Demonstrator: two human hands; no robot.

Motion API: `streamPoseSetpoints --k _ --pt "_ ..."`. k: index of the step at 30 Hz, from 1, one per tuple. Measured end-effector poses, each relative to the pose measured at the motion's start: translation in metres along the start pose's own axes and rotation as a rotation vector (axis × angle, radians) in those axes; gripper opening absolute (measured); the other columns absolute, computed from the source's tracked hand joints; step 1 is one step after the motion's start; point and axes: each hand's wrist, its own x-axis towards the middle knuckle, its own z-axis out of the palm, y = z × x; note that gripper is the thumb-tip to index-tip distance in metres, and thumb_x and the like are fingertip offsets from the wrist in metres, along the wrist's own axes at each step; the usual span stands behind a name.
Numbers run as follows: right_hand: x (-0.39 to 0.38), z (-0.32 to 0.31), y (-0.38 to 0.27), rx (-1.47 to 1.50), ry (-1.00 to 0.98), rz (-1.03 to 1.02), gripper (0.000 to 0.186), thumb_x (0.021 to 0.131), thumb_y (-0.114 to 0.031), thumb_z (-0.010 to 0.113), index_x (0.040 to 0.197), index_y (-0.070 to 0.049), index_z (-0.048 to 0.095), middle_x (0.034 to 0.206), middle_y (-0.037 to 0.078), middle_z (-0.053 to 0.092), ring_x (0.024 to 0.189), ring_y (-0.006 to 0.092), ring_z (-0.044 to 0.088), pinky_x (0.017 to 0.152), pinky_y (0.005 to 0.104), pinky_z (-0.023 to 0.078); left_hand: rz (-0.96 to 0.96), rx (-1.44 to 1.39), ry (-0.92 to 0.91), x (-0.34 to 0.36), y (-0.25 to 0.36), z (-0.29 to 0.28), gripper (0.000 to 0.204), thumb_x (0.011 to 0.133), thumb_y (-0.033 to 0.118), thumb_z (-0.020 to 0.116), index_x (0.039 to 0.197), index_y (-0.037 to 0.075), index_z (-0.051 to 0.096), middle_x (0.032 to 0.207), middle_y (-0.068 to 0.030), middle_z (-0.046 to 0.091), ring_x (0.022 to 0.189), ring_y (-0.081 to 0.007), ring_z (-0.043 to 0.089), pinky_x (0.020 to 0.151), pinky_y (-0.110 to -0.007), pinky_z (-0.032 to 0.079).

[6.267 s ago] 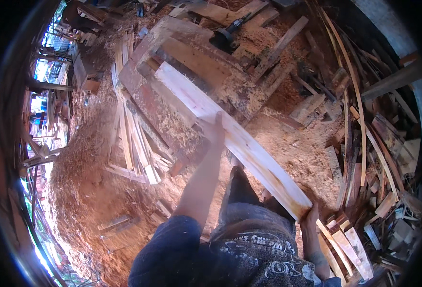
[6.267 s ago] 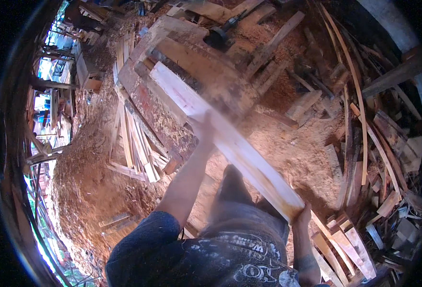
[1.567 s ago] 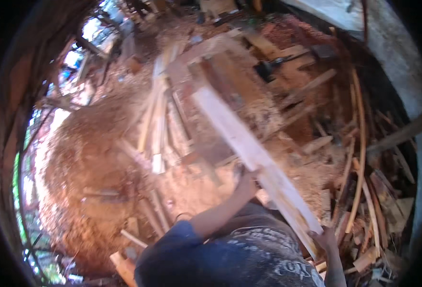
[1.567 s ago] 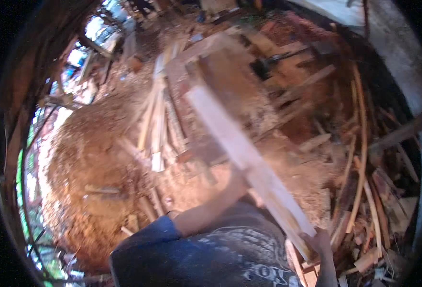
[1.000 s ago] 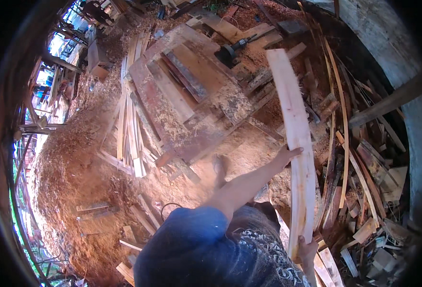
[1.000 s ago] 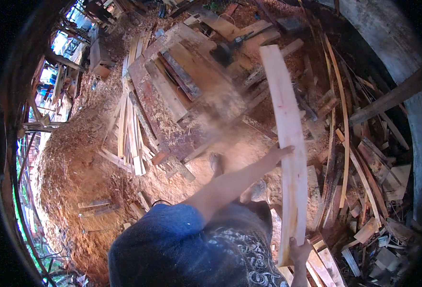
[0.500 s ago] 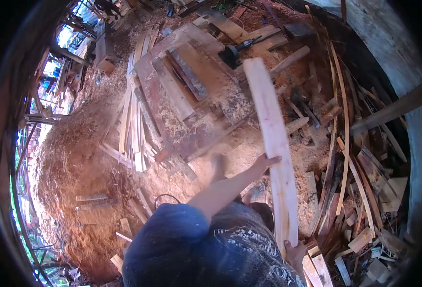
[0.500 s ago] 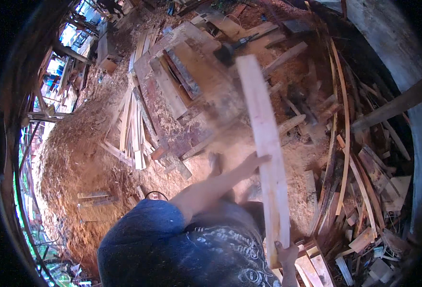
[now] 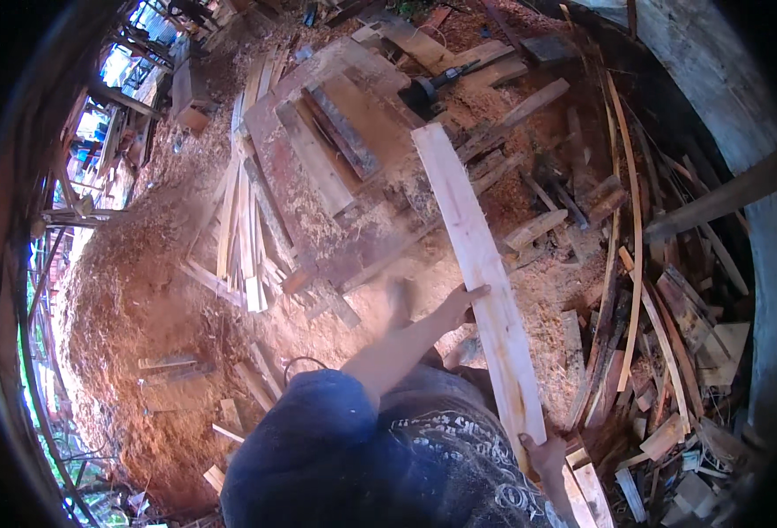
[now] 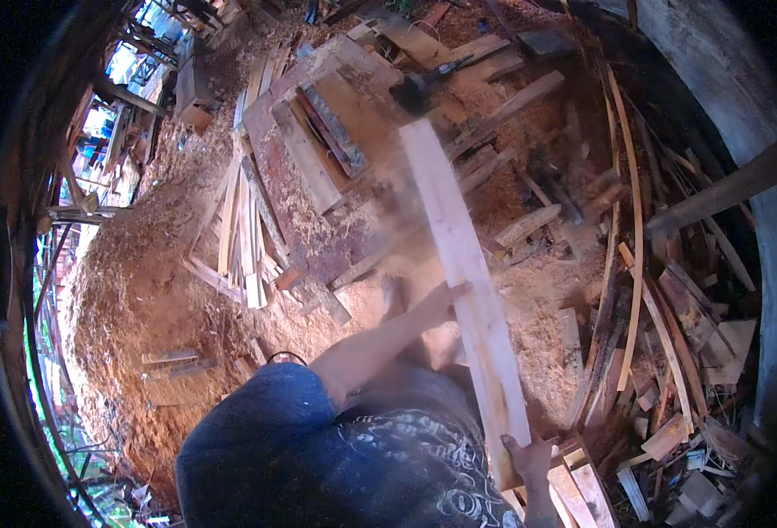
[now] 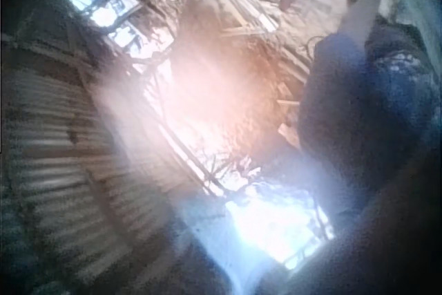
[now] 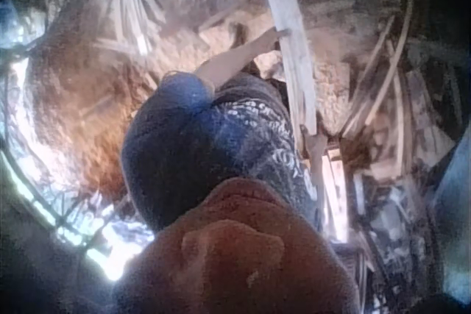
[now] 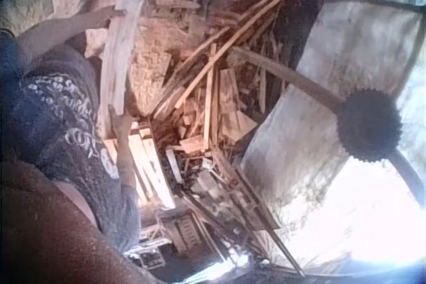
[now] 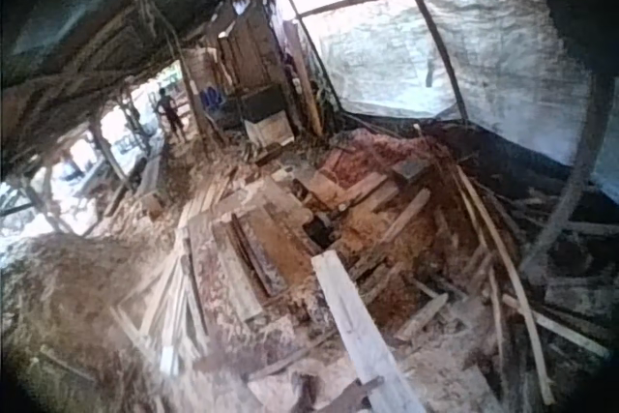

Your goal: The person processes wood by feeding a board through a stationary planing machine, hammers parts together, and then carries the finished boards to a stack in a workshop.

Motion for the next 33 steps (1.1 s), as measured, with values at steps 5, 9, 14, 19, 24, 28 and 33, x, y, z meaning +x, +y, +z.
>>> streamPoseSetpoints --k 5,9,14,19,24,28,33 --pt "0.005 0.037 0.053 0.162 0.037 -0.044 0.048 0.079 -0.031 0.084 0.105 0.007 0.072 0.087 0.023 0.075 0.084 0.031 0.075 0.079 0.0414 0.057 -0.049 0.028 -0.005 -0.009 -0.016 0.003 0.061 0.087 0.033 0.08 0.134 0.008 0.052 0.118 -0.0092 0.068 0.101 -0.0253 0.071 0.081 -0.047 0.06" --pt "0.012 0.033 0.106 0.231 0.096 -0.104 0.06 0.072 -0.042 0.085 0.109 0.003 0.072 0.089 0.026 0.073 0.087 0.0403 0.073 0.08 0.0467 0.058 -0.082 -0.051 -0.086 -0.031 -0.024 0.023 0.059 0.085 0.027 0.082 0.134 0.011 0.052 0.118 -0.0087 0.067 0.107 -0.027 0.068 0.089 -0.05 0.057" --pt "0.025 0.003 0.113 -0.067 0.146 -0.275 0.059 0.066 -0.046 0.087 0.097 0.002 0.072 0.082 0.024 0.072 0.079 0.041 0.073 0.074 0.049 0.058 -0.109 -0.114 -0.074 -0.068 -0.04 -0.002 0.06 0.085 0.02 0.082 0.135 0.01 0.05 0.125 -0.0107 0.063 0.117 -0.0284 0.063 0.098 -0.052 0.053" --pt "0.038 -0.031 0.062 -0.254 0.015 -0.233 0.068 0.066 -0.056 0.085 0.105 -0.001 0.073 0.084 0.023 0.073 0.081 0.0412 0.072 0.077 0.0482 0.058 0.002 0.019 -0.126 -0.108 -0.044 -0.039 0.06 0.086 0.013 0.079 0.137 0.007 0.048 0.13 -0.0117 0.058 0.125 -0.0296 0.057 0.104 -0.052 0.051" --pt "0.052 -0.045 0.011 -0.38 -0.132 -0.297 0.083 0.067 -0.075 0.074 0.105 -0.002 0.074 0.089 0.024 0.073 0.087 0.0389 0.073 0.079 0.0465 0.058 0.367 0.537 0.002 -0.159 -0.045 -0.064 0.042 0.095 0.026 0.068 0.129 0.001 0.062 0.11 -0.0147 0.072 0.112 -0.0253 0.068 0.097 -0.042 0.054" --pt "0.085 -0.037 0.011 -0.496 -0.183 -0.391 0.095 0.065 -0.089 0.063 0.105 -0.003 0.074 0.086 0.023 0.072 0.085 0.0407 0.072 0.079 0.0484 0.057 0.353 0.707 0.039 -0.14 -0.06 -0.107 0.048 0.095 0.028 0.066 0.135 0.004 0.057 0.126 -0.0157 0.066 0.123 -0.0313 0.06 0.108 -0.046 0.046" --pt "0.088 -0.029 -0.053 -0.381 -0.209 -0.402 0.094 0.068 -0.09 0.06 0.104 -0.005 0.075 0.085 0.025 0.071 0.081 0.042 0.071 0.08 0.0493 0.056 0.039 -0.374 0.049 -0.124 -0.024 -0.133 0.05 0.097 0.03 0.063 0.141 0.01 0.052 0.141 -0.0139 0.057 0.131 -0.0348 0.052 0.113 -0.047 0.039"
